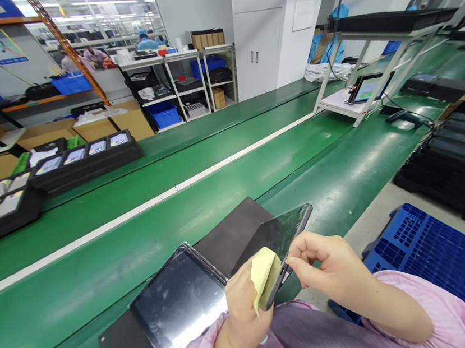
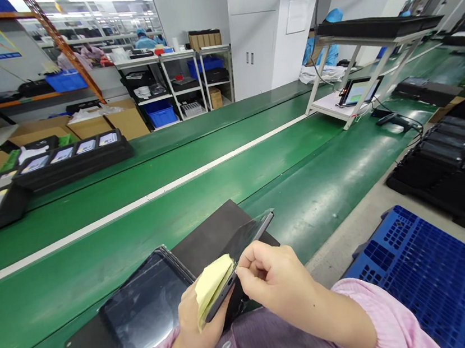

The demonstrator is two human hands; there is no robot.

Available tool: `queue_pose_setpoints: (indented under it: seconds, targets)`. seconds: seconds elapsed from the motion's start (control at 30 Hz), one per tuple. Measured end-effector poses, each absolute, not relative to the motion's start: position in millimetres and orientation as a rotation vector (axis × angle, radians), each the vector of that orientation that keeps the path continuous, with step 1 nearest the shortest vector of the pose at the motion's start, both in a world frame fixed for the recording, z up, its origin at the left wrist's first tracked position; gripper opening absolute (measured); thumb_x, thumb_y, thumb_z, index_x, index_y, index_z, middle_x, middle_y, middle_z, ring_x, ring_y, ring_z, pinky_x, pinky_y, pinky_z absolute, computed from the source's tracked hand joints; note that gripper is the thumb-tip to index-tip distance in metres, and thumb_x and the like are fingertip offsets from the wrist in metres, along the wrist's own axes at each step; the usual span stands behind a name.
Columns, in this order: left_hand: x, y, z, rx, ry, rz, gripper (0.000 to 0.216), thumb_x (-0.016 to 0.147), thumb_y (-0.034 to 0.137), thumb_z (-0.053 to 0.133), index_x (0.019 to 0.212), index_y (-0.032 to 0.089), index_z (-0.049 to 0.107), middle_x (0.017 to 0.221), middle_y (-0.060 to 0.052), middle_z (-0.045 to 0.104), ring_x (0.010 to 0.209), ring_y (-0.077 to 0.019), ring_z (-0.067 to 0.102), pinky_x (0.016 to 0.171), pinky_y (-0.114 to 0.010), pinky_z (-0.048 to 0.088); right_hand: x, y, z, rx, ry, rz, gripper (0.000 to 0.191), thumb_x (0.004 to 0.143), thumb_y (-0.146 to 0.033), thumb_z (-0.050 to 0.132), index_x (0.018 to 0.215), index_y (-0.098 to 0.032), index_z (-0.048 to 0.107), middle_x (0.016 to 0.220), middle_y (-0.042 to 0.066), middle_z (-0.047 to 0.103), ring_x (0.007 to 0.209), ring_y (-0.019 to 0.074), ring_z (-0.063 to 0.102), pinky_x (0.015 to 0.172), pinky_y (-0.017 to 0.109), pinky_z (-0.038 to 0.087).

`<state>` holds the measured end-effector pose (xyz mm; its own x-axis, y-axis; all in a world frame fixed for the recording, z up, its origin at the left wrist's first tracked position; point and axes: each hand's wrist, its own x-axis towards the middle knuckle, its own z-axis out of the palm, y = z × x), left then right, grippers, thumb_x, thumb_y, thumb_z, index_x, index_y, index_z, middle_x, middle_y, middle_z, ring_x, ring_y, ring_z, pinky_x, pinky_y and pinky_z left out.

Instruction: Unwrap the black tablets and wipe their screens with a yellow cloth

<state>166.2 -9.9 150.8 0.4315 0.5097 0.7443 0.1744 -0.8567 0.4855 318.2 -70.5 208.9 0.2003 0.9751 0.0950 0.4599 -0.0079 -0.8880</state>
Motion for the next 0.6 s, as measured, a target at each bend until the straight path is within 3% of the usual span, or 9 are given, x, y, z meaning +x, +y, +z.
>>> queue_pose_setpoints:
  seconds: [0.37,0.5,0.6]
  targets:
    - [165.9,-10.3,147.9,2.405,0.621,1.375,0.016,0.088,0.028,0.047,0.095,0.02,0.059,0.081,-0.003,0.072,0.072,-0.0155,0.068,0.064,-0.024,0.056,313.7,-72.0,203.9,-1.613,-1.406,0.601,0.01,0.071,-0.021,0.044,0.061,-0.021,0.046,0.043,-0.006,0.046,0.038,0.0071,0.041,0.04,0.017,0.034]
    - [165.6,-11.6,145.7,2.341,0.594,1.394,0.013,0.085,0.023,0.049,0.093,0.021,0.059,0.076,-0.001,0.07,0.068,-0.0136,0.067,0.062,-0.022,0.055,314.7,-69.6,208.4,-1.632,-1.326,0.734,0.008,0.069,-0.023,0.046,0.063,-0.022,0.042,0.042,-0.008,0.044,0.038,0.0069,0.038,0.04,0.018,0.032]
    - [166.5,-8.1,142.7,2.315,0.576,1.396,0.014,0.084,0.02,0.051,0.095,0.021,0.059,0.079,-0.001,0.07,0.07,-0.0128,0.067,0.064,-0.02,0.055,319.3,-64.1,207.9,-1.628,-1.171,0.951,0.016,0.07,-0.03,0.051,0.069,-0.023,0.037,0.041,-0.01,0.041,0.034,0.0075,0.039,0.038,0.018,0.03]
